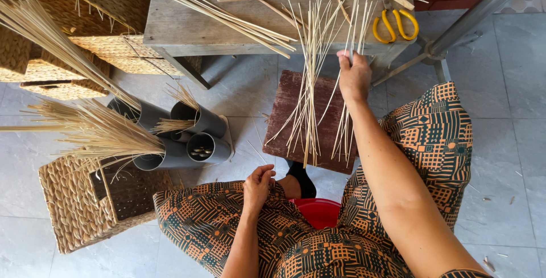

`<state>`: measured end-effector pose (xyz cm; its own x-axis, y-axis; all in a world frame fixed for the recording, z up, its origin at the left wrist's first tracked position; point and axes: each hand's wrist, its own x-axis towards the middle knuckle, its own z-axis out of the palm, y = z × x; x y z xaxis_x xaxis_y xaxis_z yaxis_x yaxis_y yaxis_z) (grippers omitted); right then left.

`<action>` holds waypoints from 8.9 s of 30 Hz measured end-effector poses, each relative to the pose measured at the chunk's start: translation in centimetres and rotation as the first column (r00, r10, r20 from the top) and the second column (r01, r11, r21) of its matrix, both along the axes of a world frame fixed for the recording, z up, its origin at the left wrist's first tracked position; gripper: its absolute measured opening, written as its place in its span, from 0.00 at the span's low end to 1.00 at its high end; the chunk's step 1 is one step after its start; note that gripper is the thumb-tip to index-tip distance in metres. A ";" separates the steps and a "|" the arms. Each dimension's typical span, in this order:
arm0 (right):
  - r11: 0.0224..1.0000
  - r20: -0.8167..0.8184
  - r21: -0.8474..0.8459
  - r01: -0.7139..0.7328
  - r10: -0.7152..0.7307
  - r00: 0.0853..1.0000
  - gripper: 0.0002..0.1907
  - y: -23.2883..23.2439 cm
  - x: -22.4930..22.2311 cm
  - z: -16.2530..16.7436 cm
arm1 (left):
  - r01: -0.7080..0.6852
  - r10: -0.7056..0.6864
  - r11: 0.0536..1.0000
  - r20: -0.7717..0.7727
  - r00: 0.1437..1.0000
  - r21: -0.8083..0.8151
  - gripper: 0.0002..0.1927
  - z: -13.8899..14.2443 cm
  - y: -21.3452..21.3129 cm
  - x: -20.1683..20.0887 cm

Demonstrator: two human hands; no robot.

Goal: The person sits on a chair and shaves thin bamboo sticks with a small knife, drawing the blade along each stick to split and smooth it into skewers, then sets finished sticks on a pile on the wooden block in front of them and picks up the next stick.

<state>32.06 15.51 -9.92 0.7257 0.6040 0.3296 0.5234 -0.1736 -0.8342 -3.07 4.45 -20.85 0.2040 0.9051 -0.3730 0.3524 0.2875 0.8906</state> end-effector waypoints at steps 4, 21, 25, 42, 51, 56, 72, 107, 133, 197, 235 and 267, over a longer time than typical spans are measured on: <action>0.985 0.161 0.125 -0.117 0.097 0.982 0.06 -0.7 0.8 3.1 | -0.010 0.010 1.000 0.029 1.000 0.004 0.13 0.1 0.1 0.3; 0.726 -0.423 0.060 -0.685 0.640 0.641 0.09 -11.3 -9.9 7.2 | 0.058 -0.065 0.998 0.597 0.799 0.031 0.14 15.1 -1.5 8.9; 0.668 -0.522 0.105 -0.737 0.668 0.531 0.17 -11.7 -10.0 8.0 | -0.026 0.012 1.000 0.602 0.798 0.014 0.12 15.1 -1.7 9.1; 0.364 -0.611 0.224 -0.904 0.775 0.161 0.23 -13.2 -10.0 10.9 | -0.003 -0.104 0.958 0.361 0.927 0.286 0.08 17.1 -2.8 4.2; 0.620 -0.593 0.282 -0.732 0.712 0.375 0.14 -13.2 -5.2 12.5 | 0.156 -0.294 0.877 0.251 0.922 0.455 0.05 20.1 -2.2 1.7; 0.722 -0.587 0.437 -0.536 0.681 0.438 0.13 -14.0 -1.6 13.0 | 0.202 -0.292 0.823 0.090 0.952 0.531 0.05 21.7 -1.7 0.9; 0.563 -0.554 0.338 -0.754 0.767 0.324 0.24 -17.4 -0.7 13.4 | 0.047 -0.171 0.870 0.212 0.962 0.491 0.07 20.4 -1.9 2.0; 0.525 -0.618 0.282 -0.803 0.739 0.266 0.18 -13.0 -7.2 8.8 | 0.120 -0.122 0.992 0.433 0.893 0.032 0.07 18.6 -1.8 2.4; 0.794 -0.600 0.561 -0.233 0.584 0.547 0.18 -14.8 2.5 10.2 | 0.197 -0.226 0.973 0.320 0.920 0.120 0.06 20.2 0.5 -2.1; 0.564 -0.610 0.338 -0.753 0.741 0.281 0.16 -14.3 -7.1 6.8 | 0.201 -0.249 0.966 0.377 0.892 0.161 0.07 18.5 -0.6 0.6; 0.438 -0.675 0.270 -0.858 0.721 0.156 0.19 -14.7 -9.3 7.5 | 0.212 -0.248 0.966 0.288 0.925 0.150 0.07 18.0 -0.3 0.8; 0.761 -0.626 0.563 -0.323 0.647 0.435 0.16 -15.5 0.3 8.3 | 0.124 -0.159 0.984 0.304 0.939 0.132 0.06 18.8 1.7 -3.1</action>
